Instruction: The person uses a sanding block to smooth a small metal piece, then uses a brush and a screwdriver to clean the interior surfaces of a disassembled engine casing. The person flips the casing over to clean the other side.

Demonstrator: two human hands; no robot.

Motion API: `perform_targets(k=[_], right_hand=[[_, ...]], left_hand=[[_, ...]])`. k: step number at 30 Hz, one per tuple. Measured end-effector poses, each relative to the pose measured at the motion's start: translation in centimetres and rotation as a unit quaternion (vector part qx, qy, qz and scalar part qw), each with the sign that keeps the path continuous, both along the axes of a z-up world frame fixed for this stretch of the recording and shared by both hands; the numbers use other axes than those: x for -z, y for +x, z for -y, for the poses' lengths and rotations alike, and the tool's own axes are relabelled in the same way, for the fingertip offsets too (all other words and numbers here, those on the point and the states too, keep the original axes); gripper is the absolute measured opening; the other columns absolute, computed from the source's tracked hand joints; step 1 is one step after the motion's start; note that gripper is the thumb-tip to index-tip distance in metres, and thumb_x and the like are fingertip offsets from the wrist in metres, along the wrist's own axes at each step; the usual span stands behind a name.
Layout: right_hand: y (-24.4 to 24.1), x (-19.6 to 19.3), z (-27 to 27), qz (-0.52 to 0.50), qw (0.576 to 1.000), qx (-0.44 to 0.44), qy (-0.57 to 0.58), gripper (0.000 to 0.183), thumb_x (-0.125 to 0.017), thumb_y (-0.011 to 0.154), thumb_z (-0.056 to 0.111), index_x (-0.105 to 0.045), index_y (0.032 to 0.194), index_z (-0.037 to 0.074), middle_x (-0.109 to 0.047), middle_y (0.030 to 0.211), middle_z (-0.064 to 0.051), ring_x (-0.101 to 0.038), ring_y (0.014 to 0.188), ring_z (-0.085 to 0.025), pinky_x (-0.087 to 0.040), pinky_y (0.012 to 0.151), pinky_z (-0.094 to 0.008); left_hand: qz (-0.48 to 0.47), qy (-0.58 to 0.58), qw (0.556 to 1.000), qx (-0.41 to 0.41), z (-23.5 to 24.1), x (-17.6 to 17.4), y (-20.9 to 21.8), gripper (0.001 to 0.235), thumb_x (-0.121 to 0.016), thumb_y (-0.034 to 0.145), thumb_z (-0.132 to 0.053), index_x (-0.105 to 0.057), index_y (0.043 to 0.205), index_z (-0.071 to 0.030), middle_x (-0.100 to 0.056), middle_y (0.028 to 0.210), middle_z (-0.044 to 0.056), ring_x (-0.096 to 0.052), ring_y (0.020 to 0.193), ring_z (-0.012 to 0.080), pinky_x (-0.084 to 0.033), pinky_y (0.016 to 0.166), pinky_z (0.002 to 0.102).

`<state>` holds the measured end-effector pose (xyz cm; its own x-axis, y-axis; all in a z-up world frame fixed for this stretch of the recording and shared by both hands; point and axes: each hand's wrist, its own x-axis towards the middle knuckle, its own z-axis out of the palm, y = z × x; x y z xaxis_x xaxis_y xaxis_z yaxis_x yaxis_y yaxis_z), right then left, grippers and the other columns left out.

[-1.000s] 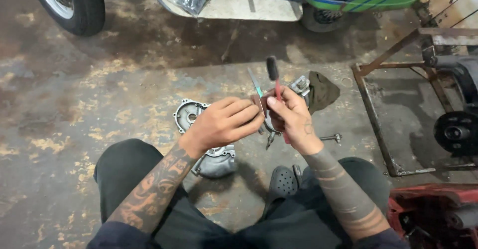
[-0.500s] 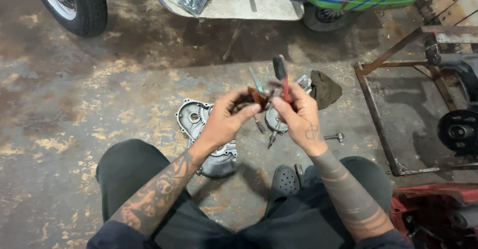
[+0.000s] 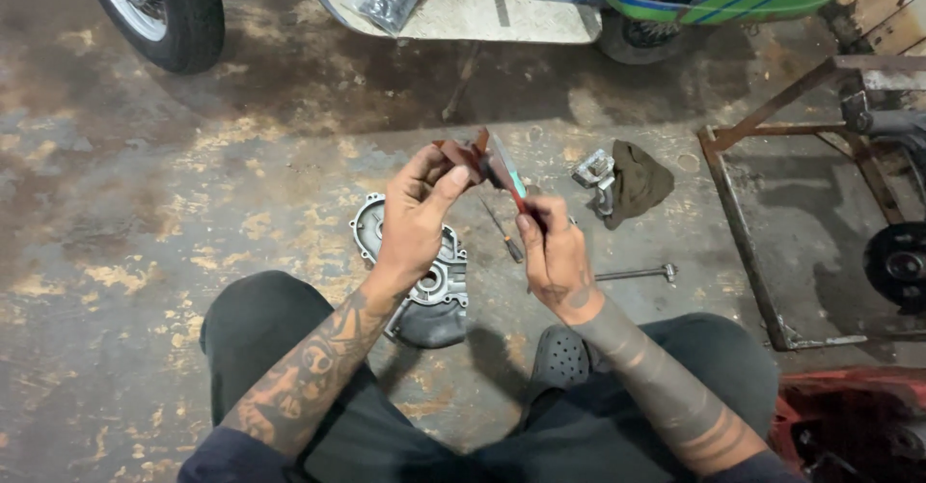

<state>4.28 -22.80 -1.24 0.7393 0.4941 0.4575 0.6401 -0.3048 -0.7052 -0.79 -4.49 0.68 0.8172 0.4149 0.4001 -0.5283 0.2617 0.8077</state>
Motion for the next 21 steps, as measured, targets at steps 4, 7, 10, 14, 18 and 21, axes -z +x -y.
perform_targets(k=[4, 7, 10, 14, 18, 21], right_hand=[[0.2, 0.2, -0.1, 0.017, 0.999, 0.021, 0.040, 0.020, -0.056, 0.104, 0.016, -0.061, 0.119, 0.004, -0.069, 0.073, -0.015, -0.070, 0.064, -0.035, -0.053, 0.058, -0.038], [-0.3, -0.7, 0.1, 0.057, 0.997, 0.006, 0.045, 0.017, -0.058, 0.104, 0.015, -0.060, 0.116, 0.003, -0.074, 0.092, -0.020, -0.072, 0.080, -0.045, -0.057, 0.066, -0.043], [0.3, -0.9, -0.3, 0.074, 0.996, -0.001, 0.042, 0.017, -0.060, 0.104, 0.015, -0.061, 0.114, 0.002, -0.075, 0.094, -0.021, -0.072, 0.082, -0.046, -0.056, 0.065, -0.045], [0.3, -0.2, -0.4, 0.070, 0.997, -0.002, 0.035, 0.016, -0.060, 0.104, 0.015, -0.061, 0.114, 0.002, -0.073, 0.086, -0.020, -0.072, 0.076, -0.044, -0.056, 0.062, -0.046], [0.6, 0.2, -0.2, 0.074, 0.996, -0.021, 0.055, 0.015, -0.060, 0.103, 0.012, -0.062, 0.113, 0.001, -0.073, 0.089, -0.023, -0.070, 0.079, -0.048, -0.055, 0.061, -0.045], [0.7, 0.5, 0.0, 0.084, 0.995, -0.010, 0.051, 0.015, -0.062, 0.103, 0.013, -0.063, 0.113, 0.002, -0.073, 0.091, -0.020, -0.072, 0.080, -0.045, -0.056, 0.063, -0.043]], left_hand=[[-0.019, 0.067, 0.997, -0.015, 0.4, 0.5, 0.0, 0.016, -0.070, 0.099, -0.013, -0.069, 0.112, -0.005, -0.071, 0.099, 0.008, -0.065, 0.098, 0.0152, -0.056, 0.093, 0.039], [-0.016, 0.061, 0.998, -0.015, 1.0, 1.0, -0.6, 0.022, -0.071, 0.098, -0.017, -0.068, 0.116, -0.004, -0.072, 0.100, 0.011, -0.069, 0.097, 0.0180, -0.056, 0.094, 0.039], [-0.016, 0.047, 0.999, -0.016, 0.8, 0.9, -0.2, 0.024, -0.070, 0.099, -0.013, -0.069, 0.121, -0.003, -0.073, 0.106, 0.010, -0.067, 0.101, 0.0158, -0.055, 0.096, 0.039], [0.002, 0.020, 1.000, -0.019, 0.7, -0.9, -0.6, 0.019, -0.067, 0.102, -0.017, -0.069, 0.116, -0.005, -0.070, 0.102, 0.007, -0.062, 0.100, 0.0128, -0.054, 0.094, 0.036], [0.002, 0.057, 0.997, -0.044, -0.3, 1.0, 0.4, 0.022, -0.069, 0.100, -0.014, -0.068, 0.119, -0.004, -0.072, 0.108, 0.012, -0.069, 0.104, 0.0216, -0.056, 0.099, 0.045], [0.007, 0.024, 1.000, -0.014, 1.1, 0.9, 0.0, 0.025, -0.069, 0.098, -0.013, -0.067, 0.120, -0.001, -0.072, 0.107, 0.016, -0.069, 0.105, 0.0236, -0.057, 0.099, 0.045]])
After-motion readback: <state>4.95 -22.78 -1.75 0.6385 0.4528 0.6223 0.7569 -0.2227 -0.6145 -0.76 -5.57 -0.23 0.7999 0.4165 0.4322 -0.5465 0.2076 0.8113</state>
